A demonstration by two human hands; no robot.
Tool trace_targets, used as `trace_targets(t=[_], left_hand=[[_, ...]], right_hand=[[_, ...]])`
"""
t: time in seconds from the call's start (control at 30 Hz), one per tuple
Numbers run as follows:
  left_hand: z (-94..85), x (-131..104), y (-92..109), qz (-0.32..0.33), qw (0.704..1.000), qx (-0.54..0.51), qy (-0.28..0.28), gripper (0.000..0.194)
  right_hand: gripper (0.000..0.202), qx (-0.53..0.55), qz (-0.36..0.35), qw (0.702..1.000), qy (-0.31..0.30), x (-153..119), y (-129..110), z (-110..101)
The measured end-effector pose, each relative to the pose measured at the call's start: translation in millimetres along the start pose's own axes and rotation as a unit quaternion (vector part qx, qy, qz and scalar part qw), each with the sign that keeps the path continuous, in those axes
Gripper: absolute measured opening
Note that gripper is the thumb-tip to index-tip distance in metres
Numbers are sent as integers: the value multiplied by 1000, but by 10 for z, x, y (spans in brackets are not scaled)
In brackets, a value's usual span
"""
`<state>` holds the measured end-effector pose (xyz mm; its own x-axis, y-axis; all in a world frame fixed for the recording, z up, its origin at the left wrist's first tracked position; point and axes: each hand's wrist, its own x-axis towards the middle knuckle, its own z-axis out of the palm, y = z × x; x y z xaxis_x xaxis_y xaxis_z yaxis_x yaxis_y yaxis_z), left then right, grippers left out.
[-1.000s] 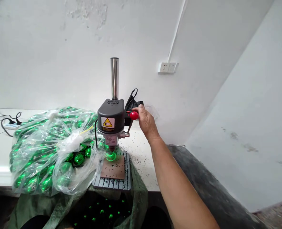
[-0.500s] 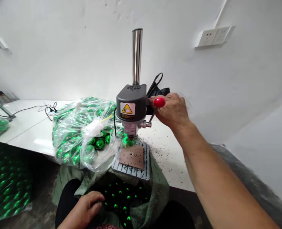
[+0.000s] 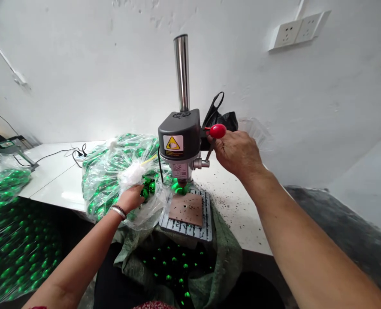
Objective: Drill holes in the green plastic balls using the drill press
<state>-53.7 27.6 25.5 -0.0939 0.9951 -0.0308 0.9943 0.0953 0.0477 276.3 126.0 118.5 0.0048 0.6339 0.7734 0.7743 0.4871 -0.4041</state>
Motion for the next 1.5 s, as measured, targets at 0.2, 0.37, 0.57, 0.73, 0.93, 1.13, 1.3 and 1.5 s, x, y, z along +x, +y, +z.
trace_targets(t=[0.2,0.37,0.57,0.73,0.93,1.13,1.3,1.5], left_hand=[[115,163,31,-3,999,33,-38,49],[31,-54,54,2,1000,9,16,53],[-19,-766,189,0,960,-265,94,60],[210,-1186,181,-16,918,-394,36,63],[243,-1340,48,-56,917,-391,49,64],[236,-1373,70,-55,914,-398,53,64],[271,-1403,57,-57,912,-404,54,63],[311,-1441,50,-63,906,-416,53,64]], right_hand=[[52,-11,23,997,-72,-217,-27,-148],[43,116,236,948,-177,-809,17,-184],[71,248,242,882,-321,-1470,-114,95],[89,271,240,879,-310,-1585,-261,341],[80,280,215,891,-286,-1561,-391,502],[67,243,227,908,-257,-1614,-459,575],[62,246,227,903,-272,-1549,-492,559],[65,223,250,906,-258,-1588,-548,630]])
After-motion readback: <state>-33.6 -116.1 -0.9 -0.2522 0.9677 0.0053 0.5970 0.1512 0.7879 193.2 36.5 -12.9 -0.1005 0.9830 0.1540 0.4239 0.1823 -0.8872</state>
